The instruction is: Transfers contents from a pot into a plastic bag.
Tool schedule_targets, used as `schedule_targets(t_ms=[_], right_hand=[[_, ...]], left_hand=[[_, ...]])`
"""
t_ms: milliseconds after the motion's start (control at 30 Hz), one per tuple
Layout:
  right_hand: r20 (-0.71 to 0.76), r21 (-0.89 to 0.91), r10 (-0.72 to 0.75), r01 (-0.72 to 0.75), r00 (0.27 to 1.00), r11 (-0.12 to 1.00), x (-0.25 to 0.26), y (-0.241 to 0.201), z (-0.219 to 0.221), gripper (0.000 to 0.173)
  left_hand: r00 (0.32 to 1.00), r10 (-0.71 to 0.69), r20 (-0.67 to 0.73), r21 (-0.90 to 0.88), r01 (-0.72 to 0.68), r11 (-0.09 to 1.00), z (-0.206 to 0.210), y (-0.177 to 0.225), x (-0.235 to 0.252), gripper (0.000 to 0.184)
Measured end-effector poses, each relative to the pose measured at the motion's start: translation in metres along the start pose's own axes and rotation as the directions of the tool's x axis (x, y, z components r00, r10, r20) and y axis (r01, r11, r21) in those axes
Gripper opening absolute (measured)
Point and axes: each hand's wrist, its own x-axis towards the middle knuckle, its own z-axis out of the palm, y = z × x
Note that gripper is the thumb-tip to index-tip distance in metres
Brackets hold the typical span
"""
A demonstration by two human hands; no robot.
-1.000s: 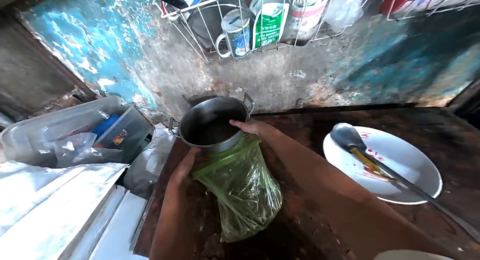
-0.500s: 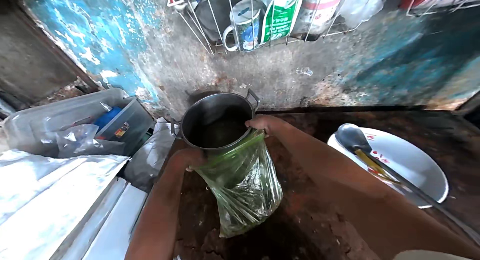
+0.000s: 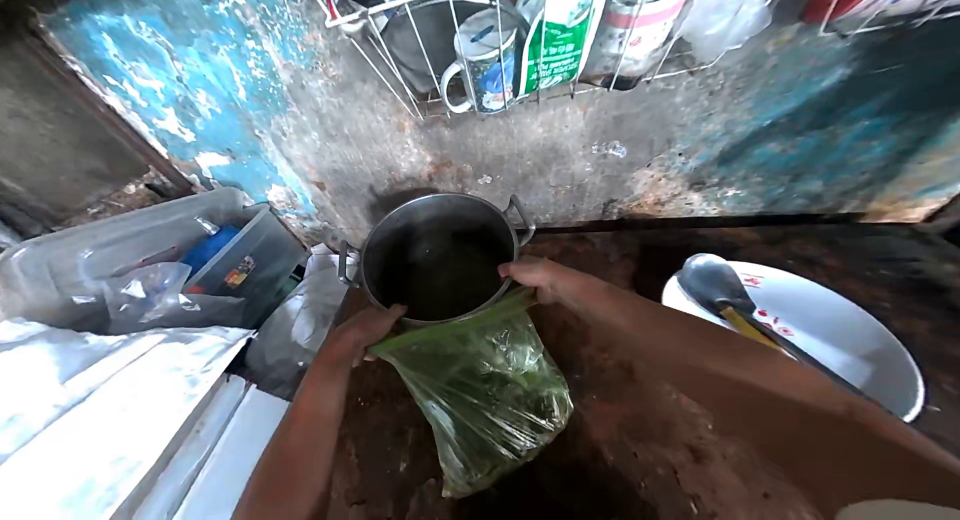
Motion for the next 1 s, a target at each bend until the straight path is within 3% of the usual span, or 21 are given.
schedule_targets(t_ms=[100, 200, 300, 433, 633, 767, 900, 1000], right_hand=[[0.011, -0.003, -0.03, 0.031, 0.999, 1.0, -0.012, 0.013, 0.0, 0.037], [0.013, -0.003, -0.089, 0.089, 0.996, 0.996, -0.024, 0.026, 0.003, 0.039], [0.03, -0.035, -0.199, 0.2, 0.98, 0.979, -0.029, 0.038, 0.004, 0.04], [0.033, -0.089, -0.251, 0.253, 0.967, 0.963, -0.036, 0.051, 0.008, 0.049], [0.04, -0.113, -0.344, 0.346, 0.938, 0.931, -0.051, 0.069, 0.01, 0.047], [0.052, -0.187, -0.359, 0.362, 0.932, 0.913, -0.054, 0.07, 0.003, 0.052], [0.049, -0.207, -0.343, 0.345, 0.938, 0.915, -0.054, 0.077, -0.002, 0.05], [0.055, -0.242, -0.306, 0.31, 0.95, 0.919, -0.055, 0.082, -0.007, 0.052]], left_hand=[[0.999, 0.031, -0.014, -0.163, -0.033, 0.986, 0.014, -0.011, -0.011, 0.037], [0.998, 0.061, 0.0, -0.224, -0.06, 0.973, 0.026, -0.026, -0.027, 0.043], [0.985, 0.151, 0.082, -0.038, -0.149, 0.988, 0.03, -0.043, -0.036, 0.049], [0.953, 0.259, 0.16, 0.193, -0.287, 0.938, 0.035, -0.056, -0.046, 0.039], [0.928, 0.372, -0.027, 0.136, -0.365, 0.921, 0.068, -0.081, -0.049, 0.051], [0.91, 0.41, 0.059, 0.107, -0.414, 0.904, 0.076, -0.086, -0.053, 0.048], [0.886, 0.456, 0.085, 0.068, -0.462, 0.884, 0.081, -0.088, -0.055, 0.065], [0.897, 0.441, 0.013, -0.125, -0.436, 0.891, 0.081, -0.083, -0.059, 0.056]])
